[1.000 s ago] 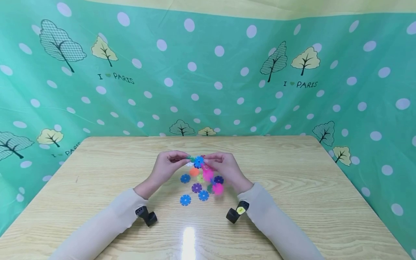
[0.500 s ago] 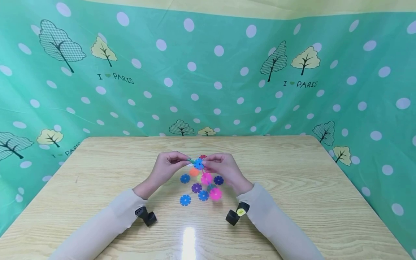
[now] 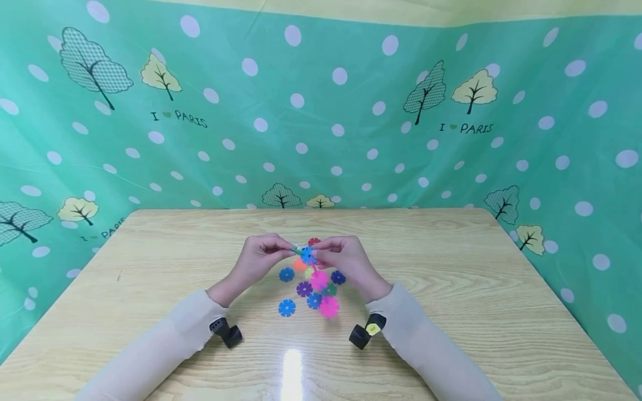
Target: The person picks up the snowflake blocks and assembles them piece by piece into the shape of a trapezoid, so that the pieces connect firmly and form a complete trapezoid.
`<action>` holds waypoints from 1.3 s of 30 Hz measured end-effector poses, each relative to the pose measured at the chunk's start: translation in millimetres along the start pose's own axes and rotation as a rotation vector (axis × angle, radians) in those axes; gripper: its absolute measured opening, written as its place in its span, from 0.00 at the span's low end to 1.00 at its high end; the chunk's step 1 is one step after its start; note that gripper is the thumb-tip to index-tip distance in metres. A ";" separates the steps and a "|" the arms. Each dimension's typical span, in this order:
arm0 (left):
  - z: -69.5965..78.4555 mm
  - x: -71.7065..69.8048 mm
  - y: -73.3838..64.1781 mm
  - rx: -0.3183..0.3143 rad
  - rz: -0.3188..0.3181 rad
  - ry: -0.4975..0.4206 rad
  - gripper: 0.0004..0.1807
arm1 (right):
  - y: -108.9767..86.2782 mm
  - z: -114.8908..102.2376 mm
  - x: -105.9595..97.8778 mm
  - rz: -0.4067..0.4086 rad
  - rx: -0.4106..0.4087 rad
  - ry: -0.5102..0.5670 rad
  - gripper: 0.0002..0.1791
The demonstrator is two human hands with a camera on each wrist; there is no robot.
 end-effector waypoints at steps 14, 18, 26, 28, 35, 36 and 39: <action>-25.8 6.5 -4.3 -0.012 0.022 0.012 0.05 | 1.2 1.0 -0.2 -0.079 -0.007 -0.042 0.12; -29.9 9.4 -5.2 -0.099 -0.021 -0.012 0.06 | 0.7 0.6 0.9 -0.085 -0.027 -0.139 0.10; -31.5 11.3 -7.2 -0.244 0.005 -0.049 0.07 | -1.8 -0.3 1.7 -0.058 -0.052 -0.200 0.11; -32.8 11.9 -7.2 -0.276 0.014 -0.062 0.07 | -2.2 -0.6 2.4 -0.055 -0.065 -0.215 0.12; -39.4 12.9 -9.4 -0.411 0.032 -0.175 0.11 | -1.6 -0.5 2.8 -0.030 -0.116 -0.232 0.11; -40.8 12.1 -9.9 -0.428 0.034 -0.191 0.12 | -1.6 -0.6 2.2 -0.023 -0.119 -0.235 0.11; -45.9 8.4 -11.9 -0.482 0.035 -0.205 0.14 | -1.9 -1.6 0.4 -0.004 -0.122 -0.251 0.10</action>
Point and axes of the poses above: each hand's wrist, its own y-axis towards the middle knuckle, its own x-axis out of the palm, z = x × y, the point moved 4 cm from there along y, towards the middle knuckle, and after that the axes turned 5 degrees about x, right-handed, at the moved point
